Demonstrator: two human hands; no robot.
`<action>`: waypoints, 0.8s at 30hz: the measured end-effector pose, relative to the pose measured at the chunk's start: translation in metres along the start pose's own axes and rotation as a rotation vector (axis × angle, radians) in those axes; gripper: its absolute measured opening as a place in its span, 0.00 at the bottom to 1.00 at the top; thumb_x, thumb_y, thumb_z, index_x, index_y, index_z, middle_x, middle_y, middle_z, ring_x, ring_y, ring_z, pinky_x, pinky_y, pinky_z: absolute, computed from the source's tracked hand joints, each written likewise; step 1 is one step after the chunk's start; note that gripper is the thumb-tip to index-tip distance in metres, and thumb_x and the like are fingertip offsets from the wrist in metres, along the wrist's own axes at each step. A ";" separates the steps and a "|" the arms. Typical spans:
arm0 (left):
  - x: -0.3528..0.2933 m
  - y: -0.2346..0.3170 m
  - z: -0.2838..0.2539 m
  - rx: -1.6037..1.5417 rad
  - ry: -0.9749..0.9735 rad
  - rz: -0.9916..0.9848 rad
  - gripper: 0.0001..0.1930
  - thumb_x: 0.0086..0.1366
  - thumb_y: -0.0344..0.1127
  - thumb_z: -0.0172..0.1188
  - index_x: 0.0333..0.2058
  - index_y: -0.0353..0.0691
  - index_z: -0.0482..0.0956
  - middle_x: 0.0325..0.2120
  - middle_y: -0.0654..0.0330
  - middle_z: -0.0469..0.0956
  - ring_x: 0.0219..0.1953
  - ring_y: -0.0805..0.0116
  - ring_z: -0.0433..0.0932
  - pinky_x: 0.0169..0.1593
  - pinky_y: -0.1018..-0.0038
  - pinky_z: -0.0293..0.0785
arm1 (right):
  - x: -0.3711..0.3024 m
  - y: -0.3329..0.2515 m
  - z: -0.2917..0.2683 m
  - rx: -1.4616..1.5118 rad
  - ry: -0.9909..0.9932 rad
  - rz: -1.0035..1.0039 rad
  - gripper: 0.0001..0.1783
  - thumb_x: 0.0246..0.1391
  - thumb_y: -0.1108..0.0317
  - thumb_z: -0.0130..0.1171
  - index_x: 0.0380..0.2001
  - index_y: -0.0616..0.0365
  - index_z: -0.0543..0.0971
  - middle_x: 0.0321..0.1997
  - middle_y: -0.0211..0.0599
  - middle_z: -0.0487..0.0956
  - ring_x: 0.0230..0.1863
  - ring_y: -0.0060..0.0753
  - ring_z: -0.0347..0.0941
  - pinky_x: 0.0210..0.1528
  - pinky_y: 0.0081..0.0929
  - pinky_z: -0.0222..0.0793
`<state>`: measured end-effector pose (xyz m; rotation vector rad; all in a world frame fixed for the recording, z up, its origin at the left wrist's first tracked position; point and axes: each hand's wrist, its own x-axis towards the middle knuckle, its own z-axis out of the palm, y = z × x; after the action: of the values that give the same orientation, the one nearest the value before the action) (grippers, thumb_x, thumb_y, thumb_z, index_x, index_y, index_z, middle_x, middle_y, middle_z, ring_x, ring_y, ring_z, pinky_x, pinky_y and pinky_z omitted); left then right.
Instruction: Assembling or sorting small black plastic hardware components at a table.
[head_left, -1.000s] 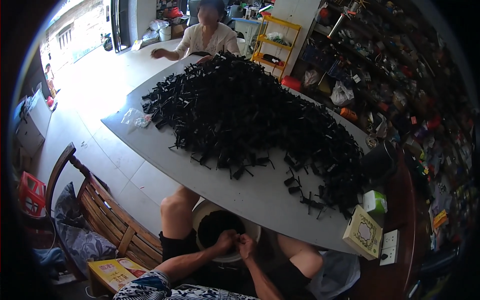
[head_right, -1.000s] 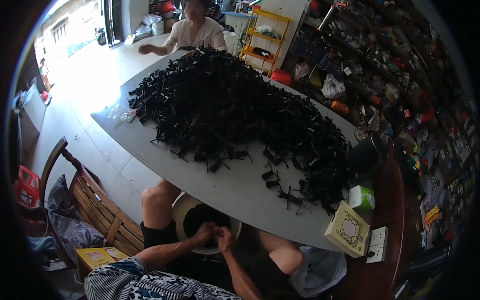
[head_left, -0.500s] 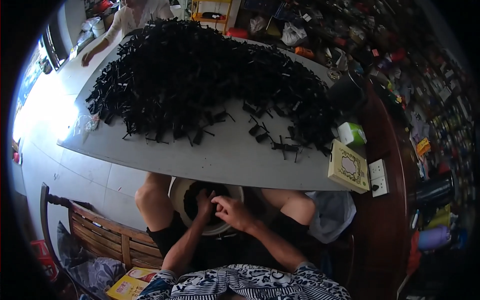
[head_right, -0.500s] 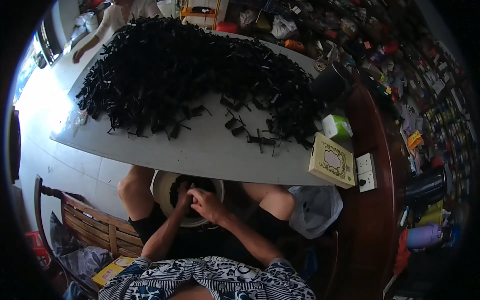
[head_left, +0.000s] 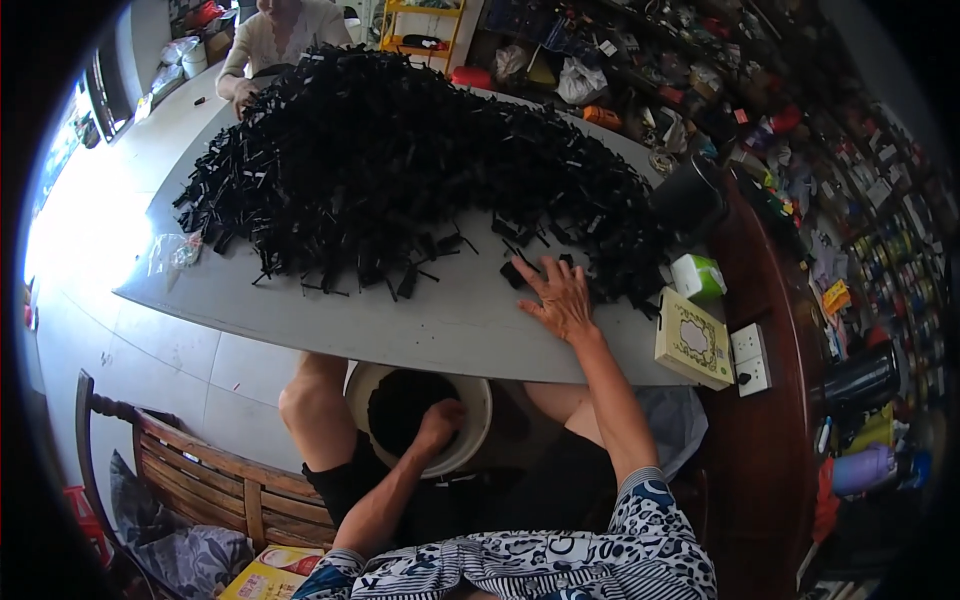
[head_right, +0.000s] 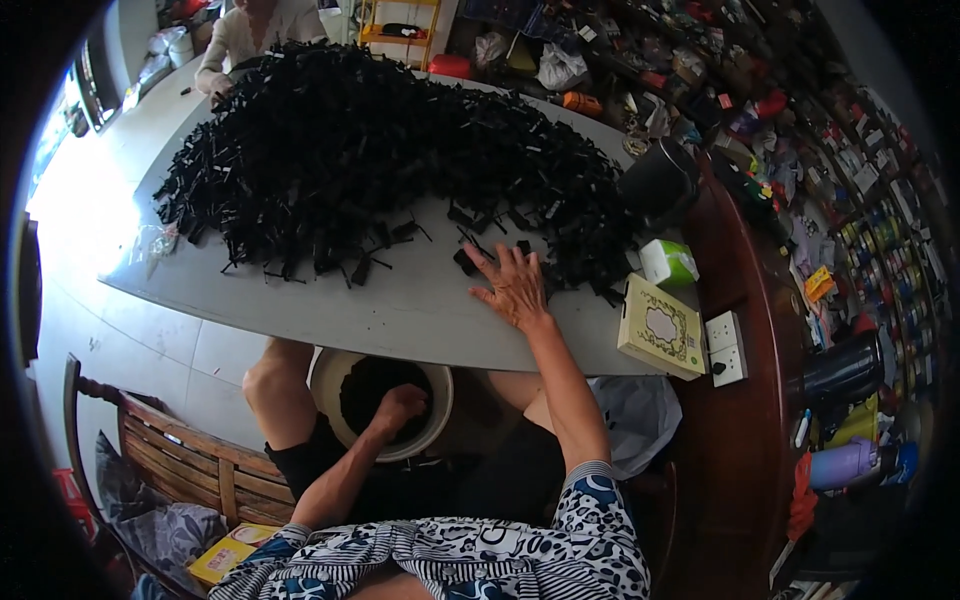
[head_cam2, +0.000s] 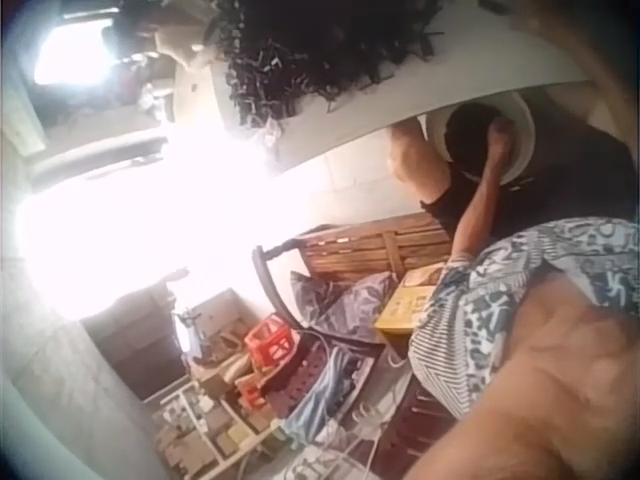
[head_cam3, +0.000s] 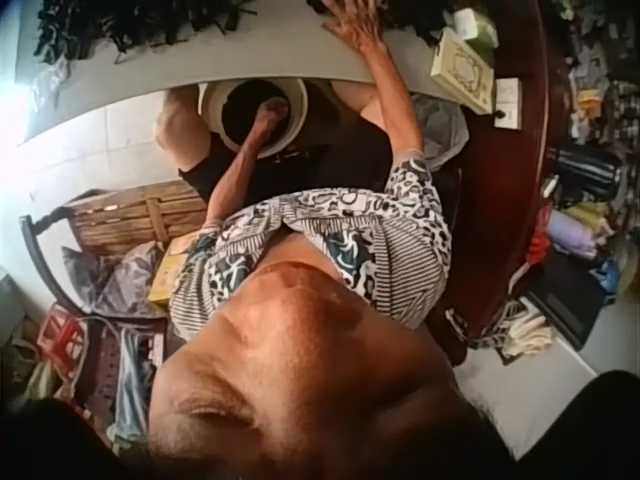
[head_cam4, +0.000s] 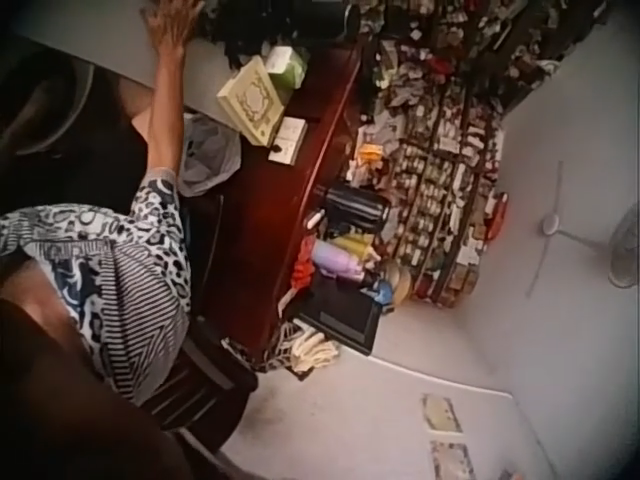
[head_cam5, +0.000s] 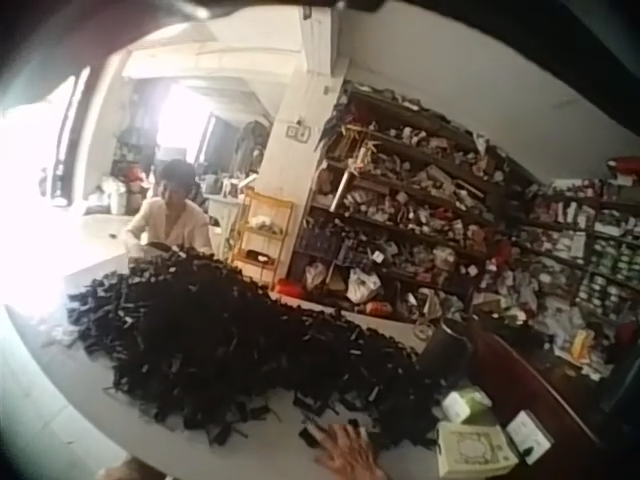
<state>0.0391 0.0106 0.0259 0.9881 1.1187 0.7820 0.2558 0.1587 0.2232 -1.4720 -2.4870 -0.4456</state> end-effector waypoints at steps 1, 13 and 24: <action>-0.003 0.002 0.003 0.063 -0.005 0.003 0.10 0.47 0.27 0.54 0.31 0.36 0.73 0.25 0.58 0.74 0.30 0.69 0.72 0.35 0.75 0.67 | 0.006 0.000 0.001 0.013 -0.052 -0.045 0.34 0.45 0.38 0.39 0.55 0.37 0.58 0.40 0.42 0.65 0.40 0.40 0.60 0.42 0.36 0.51; -0.017 0.007 0.002 0.118 -0.070 -0.031 0.13 0.45 0.30 0.56 0.33 0.38 0.75 0.28 0.57 0.75 0.33 0.69 0.72 0.38 0.74 0.67 | 0.020 -0.003 0.017 0.213 0.043 -0.123 0.32 0.41 0.50 0.55 0.48 0.54 0.61 0.39 0.39 0.70 0.39 0.38 0.66 0.39 0.31 0.55; -0.004 -0.001 0.003 0.254 -0.093 -0.026 0.13 0.44 0.32 0.56 0.32 0.41 0.76 0.29 0.56 0.75 0.33 0.64 0.74 0.38 0.71 0.68 | 0.025 0.006 0.024 0.277 0.011 -0.101 0.30 0.36 0.46 0.58 0.38 0.58 0.69 0.32 0.43 0.74 0.33 0.43 0.70 0.37 0.36 0.61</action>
<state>0.0414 0.0060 0.0265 1.2071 1.1665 0.5758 0.2486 0.1912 0.2100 -1.2382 -2.5009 -0.1175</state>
